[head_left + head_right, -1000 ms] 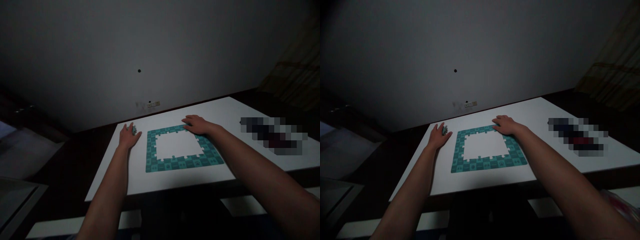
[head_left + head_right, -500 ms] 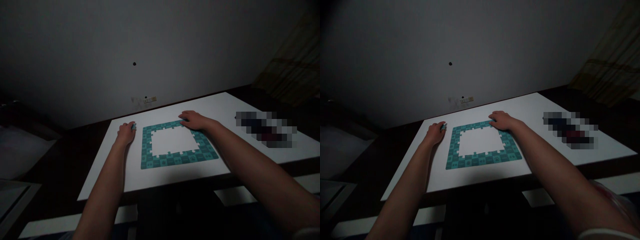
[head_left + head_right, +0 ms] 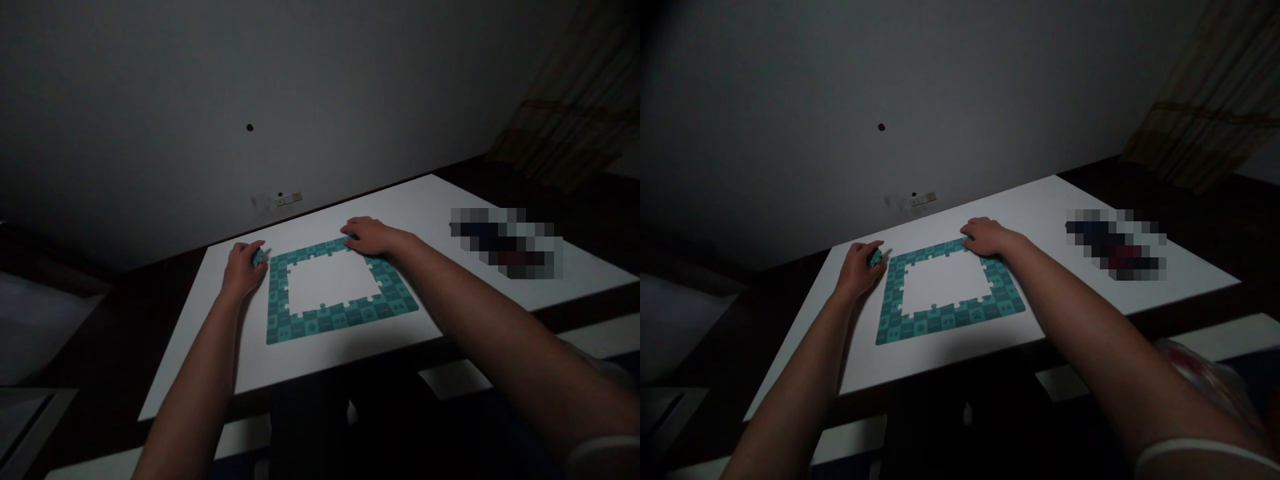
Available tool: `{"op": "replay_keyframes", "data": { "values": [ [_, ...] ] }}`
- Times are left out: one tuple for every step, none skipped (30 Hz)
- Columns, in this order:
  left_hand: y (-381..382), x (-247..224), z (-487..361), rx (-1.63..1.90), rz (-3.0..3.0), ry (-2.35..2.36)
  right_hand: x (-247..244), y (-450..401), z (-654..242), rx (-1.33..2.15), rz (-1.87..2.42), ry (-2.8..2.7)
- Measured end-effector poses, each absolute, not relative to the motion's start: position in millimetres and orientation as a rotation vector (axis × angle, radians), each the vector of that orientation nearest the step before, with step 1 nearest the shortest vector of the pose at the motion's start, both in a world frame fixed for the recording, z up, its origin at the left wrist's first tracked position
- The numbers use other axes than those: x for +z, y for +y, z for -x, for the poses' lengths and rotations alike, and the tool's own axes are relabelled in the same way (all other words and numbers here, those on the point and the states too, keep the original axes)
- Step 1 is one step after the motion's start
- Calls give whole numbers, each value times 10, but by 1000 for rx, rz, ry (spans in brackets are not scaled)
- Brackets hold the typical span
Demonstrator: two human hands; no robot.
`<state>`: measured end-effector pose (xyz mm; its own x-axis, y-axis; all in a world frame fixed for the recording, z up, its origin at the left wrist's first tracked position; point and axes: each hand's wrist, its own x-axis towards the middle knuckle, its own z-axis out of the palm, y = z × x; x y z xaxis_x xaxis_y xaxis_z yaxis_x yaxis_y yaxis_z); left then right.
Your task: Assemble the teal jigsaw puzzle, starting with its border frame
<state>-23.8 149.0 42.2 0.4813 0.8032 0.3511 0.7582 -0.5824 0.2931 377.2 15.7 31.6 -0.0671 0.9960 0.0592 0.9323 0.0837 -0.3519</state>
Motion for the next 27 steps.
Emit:
{"op": "replay_keyframes", "data": {
  "values": [
    [1484,431,219,807,-2581,1371,336,162,-3764,303,1916,-2062],
    [1466,447,186,932,-2541,1356,363,164,-3752,271,1895,-2030],
    [1433,468,136,1063,-2505,1332,398,164,-3735,230,1862,-1981],
    [1383,496,68,1187,-2479,1293,438,161,-3708,202,1813,-1922],
    [1315,528,-18,1288,-2470,1235,480,154,-3669,209,1747,-1863],
    [1234,565,-118,1349,-2484,1153,518,145,-3613,266,1663,-1810],
    [1143,603,-227,1371,-2519,1052,549,134,-3540,381,1564,-1766],
    [1050,638,-339,1363,-2561,949,566,124,-3449,544,1454,-1728],
    [963,667,-448,1324,-2604,851,568,116,-3343,729,1331,-1696],
    [888,685,-547,1284,-2641,767,553,114,-3227,906,1207,-1662],
    [831,690,-632,1251,-2668,699,522,117,-3107,1049,1101,-1621],
    [796,678,-697,1217,-2681,643,480,127,-2991,1134,1026,-1577],
    [783,651,-743,1184,-2678,599,430,142,-2886,1160,987,-1535],
    [789,609,-770,1150,-2663,563,380,162,-2799,1165,978,-1484],
    [812,557,-781,1113,-2637,532,334,182,-2734,1164,984,-1429],
    [843,500,-779,1079,-2604,504,298,200,-2692,1161,989,-1386],
    [878,444,-769,1061,-2567,476,273,215,-2671,1161,992,-1351],
    [909,393,-755,1065,-2527,454,261,224,-2669,1165,990,-1327],
    [935,350,-739,1090,-2487,441,261,229,-2679,1170,985,-1313],
    [953,318,-725,1132,-2445,443,271,229,-2696,1171,982,-1304],
    [962,296,-714,1180,-2400,462,288,226,-2714,1164,982,-1297],
    [966,283,-708,1223,-2350,495,308,220,-2731,1148,985,-1293],
    [964,276,-706,1253,-2295,535,328,212,-2743,1126,987,-1297],
    [959,273,-708,1266,-2233,572,347,202,-2750,1104,986,-1309],
    [952,272,-712,1260,-2161,601,361,191,-2752,1085,978,-1328],
    [942,272,-717,1233,-2082,619,371,180,-2751,1071,965,-1349],
    [929,272,-721,1187,-2000,628,374,169,-2749,1059,950,-1370]
  ]
}}
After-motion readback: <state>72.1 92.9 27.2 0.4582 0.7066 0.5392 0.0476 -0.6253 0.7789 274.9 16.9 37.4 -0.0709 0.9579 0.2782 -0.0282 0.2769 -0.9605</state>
